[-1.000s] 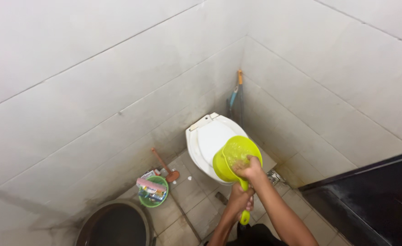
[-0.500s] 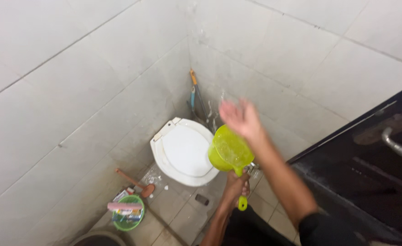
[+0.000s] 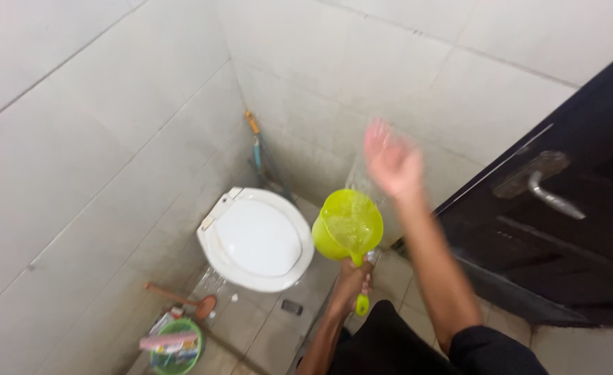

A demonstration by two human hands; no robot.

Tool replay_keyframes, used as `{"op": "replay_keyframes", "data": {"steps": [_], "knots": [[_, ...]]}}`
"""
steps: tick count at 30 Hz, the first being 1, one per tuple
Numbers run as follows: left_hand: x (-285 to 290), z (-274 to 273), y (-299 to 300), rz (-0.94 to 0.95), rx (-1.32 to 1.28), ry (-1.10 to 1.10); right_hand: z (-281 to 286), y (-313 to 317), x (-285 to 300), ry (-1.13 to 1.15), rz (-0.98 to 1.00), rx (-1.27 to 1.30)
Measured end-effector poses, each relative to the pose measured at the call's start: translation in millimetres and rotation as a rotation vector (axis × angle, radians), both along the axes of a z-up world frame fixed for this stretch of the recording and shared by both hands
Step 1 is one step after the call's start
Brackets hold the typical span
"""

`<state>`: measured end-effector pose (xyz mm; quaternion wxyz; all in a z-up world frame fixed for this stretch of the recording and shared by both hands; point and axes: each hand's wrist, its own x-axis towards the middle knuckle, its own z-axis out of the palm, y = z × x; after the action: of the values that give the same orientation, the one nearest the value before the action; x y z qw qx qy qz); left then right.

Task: The person fills a scoop with soapy water from a bucket and splashes it onto a tiled wall and a toilet before scrubbing the wall with a brush.

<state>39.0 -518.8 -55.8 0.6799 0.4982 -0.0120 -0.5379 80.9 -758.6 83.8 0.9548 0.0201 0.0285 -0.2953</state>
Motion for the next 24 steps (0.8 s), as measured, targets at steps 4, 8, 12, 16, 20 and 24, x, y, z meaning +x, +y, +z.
{"op": "replay_keyframes", "data": {"steps": [4,8,12,16,20,24], "knots": [[-8.1,19.7,-7.9,-0.089,0.001,-0.033,84.2,-18.8,-10.4,-0.004,0.013,-0.191],[-7.2,31.5,-2.0,-0.174,-0.087,-0.004,-94.3,17.1,-33.9,0.665,0.087,0.255],[-16.1,36.7,13.5,-0.249,-0.055,-0.023,-240.8,54.0,-68.6,0.908,0.114,0.39],[-22.2,28.7,27.4,-0.243,-0.016,0.043,-216.8,54.4,-62.0,0.875,0.073,0.508],[-24.4,7.9,32.3,-0.266,-0.003,0.071,-12.5,-21.7,-69.2,0.024,-0.275,0.105],[-33.4,2.0,43.7,-0.271,-0.063,0.097,25.6,7.4,-77.2,0.315,-0.246,-0.124]]}}
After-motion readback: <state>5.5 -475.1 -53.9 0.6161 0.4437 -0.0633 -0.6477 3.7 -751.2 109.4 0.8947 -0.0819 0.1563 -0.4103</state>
